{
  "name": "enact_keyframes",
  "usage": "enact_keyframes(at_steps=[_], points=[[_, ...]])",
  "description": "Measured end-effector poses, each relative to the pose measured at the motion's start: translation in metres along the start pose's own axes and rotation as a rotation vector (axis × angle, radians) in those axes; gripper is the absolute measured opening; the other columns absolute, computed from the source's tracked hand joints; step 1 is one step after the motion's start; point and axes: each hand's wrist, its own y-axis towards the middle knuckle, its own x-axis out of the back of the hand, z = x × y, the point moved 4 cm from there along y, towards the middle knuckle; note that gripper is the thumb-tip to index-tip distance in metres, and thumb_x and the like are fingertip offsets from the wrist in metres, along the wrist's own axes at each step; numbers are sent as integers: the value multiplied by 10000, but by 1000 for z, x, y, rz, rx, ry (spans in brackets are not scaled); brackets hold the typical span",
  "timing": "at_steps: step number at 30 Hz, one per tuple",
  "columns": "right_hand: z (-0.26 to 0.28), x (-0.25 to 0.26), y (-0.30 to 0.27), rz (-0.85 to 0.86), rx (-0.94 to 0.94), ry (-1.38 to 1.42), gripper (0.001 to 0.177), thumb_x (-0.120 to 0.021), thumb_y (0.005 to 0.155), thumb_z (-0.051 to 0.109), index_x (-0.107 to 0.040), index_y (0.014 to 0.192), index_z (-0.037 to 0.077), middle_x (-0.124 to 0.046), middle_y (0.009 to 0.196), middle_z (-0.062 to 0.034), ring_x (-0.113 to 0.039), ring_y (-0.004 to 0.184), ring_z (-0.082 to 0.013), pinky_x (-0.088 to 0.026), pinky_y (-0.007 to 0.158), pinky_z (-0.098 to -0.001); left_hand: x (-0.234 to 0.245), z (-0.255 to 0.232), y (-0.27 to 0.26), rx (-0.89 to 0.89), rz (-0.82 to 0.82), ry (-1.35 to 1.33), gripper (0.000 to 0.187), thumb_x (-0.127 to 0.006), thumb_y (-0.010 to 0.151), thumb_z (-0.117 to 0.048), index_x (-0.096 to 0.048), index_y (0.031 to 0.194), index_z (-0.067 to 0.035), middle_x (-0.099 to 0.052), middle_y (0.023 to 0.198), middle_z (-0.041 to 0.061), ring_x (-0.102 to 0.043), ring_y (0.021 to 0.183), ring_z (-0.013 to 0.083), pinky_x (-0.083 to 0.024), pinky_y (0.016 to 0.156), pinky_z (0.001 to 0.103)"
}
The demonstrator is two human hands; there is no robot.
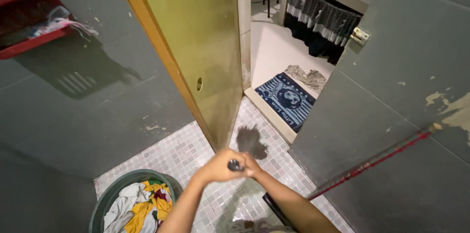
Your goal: The person cleans the floor of a tiled room and the area near a doorway using a mop and a squeegee.
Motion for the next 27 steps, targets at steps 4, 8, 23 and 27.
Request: enact_keyframes(at_steps=[4,8,23,27], points=[[2,-3,7,-124,14,-161,234,-656,859,163,-710,1065,68,-736,1068,-61,-686,1017,-171,-556,879,-345,17,-15,12,75,-59,-125,199,-769,851,-229,-688,780,-61,-633,650,82,-562,600,180,-480,592,323],[-2,19,17,-113,27,-322,169,-678,870,211,-704,970,78,-732,984,-80,-700,954,-209,-552,828,-352,2,-6,13,-139,-121,-169,185,-709,846,-171,-602,758,-49,-684,793,107,-656,744,236,-531,709,342],[-11,27,-16,-227,43,-649,136,-748,786,208,-649,819,120,-702,870,-85,-645,874,-345,-464,866,-436,-61,44,-15,-9,-95,114,274,-788,825,-279,-631,705,-90,-668,722,88,-672,705,324,-495,634,407],[-11,11,-10,-70,-190,-498,232,-736,900,229,-610,871,37,-665,846,-125,-664,798,-302,-547,776,-401,-11,-12,-3,-97,-42,85,326,-820,789,-306,-627,660,-77,-623,648,99,-639,632,314,-481,594,388]])
